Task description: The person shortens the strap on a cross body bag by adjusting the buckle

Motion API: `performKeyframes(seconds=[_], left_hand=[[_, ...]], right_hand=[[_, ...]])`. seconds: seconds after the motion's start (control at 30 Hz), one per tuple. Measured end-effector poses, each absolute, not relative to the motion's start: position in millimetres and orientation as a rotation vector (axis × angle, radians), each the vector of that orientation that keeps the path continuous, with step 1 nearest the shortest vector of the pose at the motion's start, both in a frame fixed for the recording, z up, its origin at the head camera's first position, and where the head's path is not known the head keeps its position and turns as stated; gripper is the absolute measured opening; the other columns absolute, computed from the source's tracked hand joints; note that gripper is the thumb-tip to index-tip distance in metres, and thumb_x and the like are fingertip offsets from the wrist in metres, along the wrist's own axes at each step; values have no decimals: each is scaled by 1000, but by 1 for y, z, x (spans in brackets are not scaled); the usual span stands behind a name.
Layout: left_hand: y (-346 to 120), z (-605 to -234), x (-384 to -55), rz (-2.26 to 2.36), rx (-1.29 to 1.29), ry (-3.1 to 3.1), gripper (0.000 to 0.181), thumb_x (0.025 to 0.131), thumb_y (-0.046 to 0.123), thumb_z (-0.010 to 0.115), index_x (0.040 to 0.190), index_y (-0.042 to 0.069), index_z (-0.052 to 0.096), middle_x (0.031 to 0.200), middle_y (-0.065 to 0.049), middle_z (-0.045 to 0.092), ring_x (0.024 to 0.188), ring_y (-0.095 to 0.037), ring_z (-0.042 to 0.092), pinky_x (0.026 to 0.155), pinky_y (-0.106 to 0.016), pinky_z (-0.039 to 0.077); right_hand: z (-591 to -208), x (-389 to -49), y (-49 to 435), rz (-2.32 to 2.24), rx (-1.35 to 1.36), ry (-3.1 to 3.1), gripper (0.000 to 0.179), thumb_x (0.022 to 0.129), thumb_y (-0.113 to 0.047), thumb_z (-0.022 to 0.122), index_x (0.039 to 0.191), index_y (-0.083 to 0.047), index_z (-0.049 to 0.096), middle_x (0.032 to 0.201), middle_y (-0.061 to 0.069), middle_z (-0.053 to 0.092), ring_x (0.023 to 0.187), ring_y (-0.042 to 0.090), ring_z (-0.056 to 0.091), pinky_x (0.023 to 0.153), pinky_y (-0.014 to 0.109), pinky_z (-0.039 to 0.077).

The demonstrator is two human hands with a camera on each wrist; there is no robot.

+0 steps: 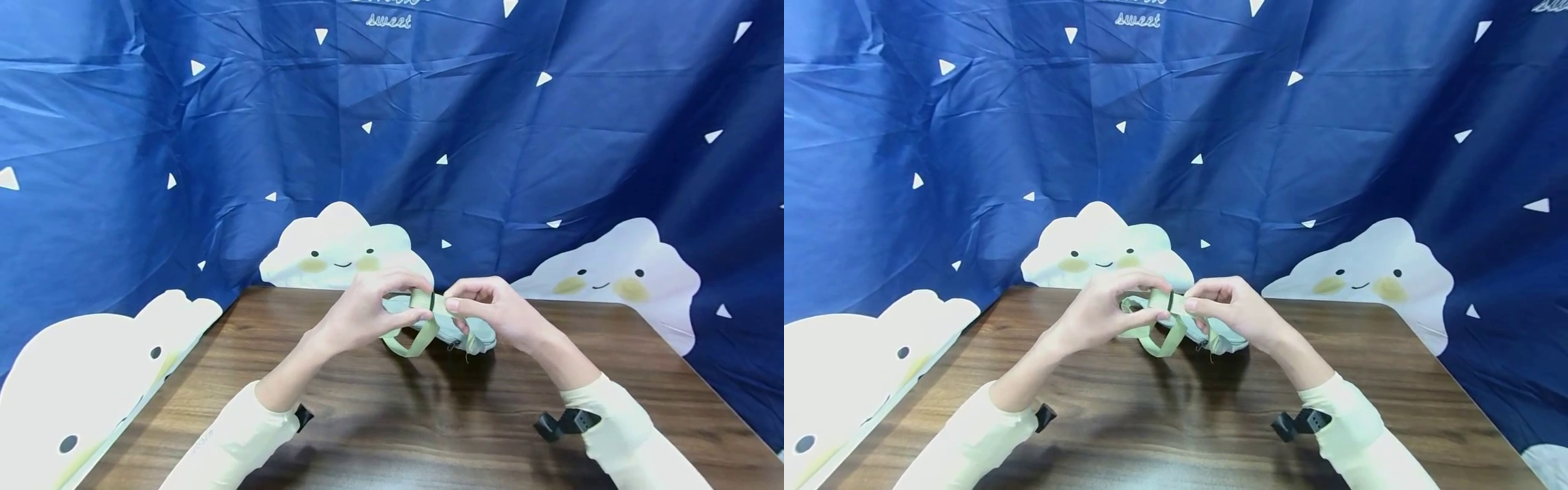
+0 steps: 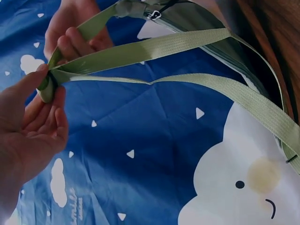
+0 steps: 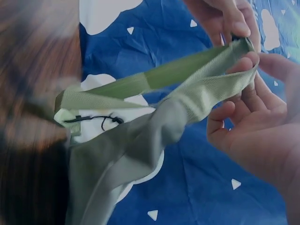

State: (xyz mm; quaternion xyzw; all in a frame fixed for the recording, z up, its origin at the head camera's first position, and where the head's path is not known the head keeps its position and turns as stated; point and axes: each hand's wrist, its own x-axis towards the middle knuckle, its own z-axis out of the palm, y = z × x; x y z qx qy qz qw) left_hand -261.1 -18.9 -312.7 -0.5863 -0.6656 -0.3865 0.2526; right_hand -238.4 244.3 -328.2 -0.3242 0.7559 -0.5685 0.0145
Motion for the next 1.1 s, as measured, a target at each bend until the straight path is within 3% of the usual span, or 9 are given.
performKeyframes(seconds=[0.23,0.53,0.93,1.1], left_hand=[[-23,-309,-264,-1076,-1597,-1795,31,82,10,87,109,5,73,106,1,69,96,-10,62,84,-25,54],[-20,-315,-263,-1047,-1591,-1842,32,83,17,88,109,6,73,104,4,69,102,-10,61,91,-25,50],[-10,-323,-260,-919,-1630,-1809,31,84,15,86,110,6,71,103,3,68,97,-5,58,88,-21,48],[-9,-325,-262,-991,-1624,-1852,48,83,19,88,123,4,65,111,1,67,103,-6,60,92,-24,50]], right_hand=[[-329,-243,252,-1823,-998,2306,8,98,-9,66,99,-3,70,68,12,56,64,23,56,51,41,38],[-329,-239,242,-1790,-1034,2346,8,98,-10,68,99,-4,72,68,13,57,65,24,57,53,41,42],[-333,-237,235,-1774,-1002,2297,13,98,-13,68,93,-2,73,65,15,58,60,25,56,55,34,47],[-332,-237,235,-1831,-998,2198,16,100,-11,64,90,1,68,65,11,57,61,23,55,57,32,46]])
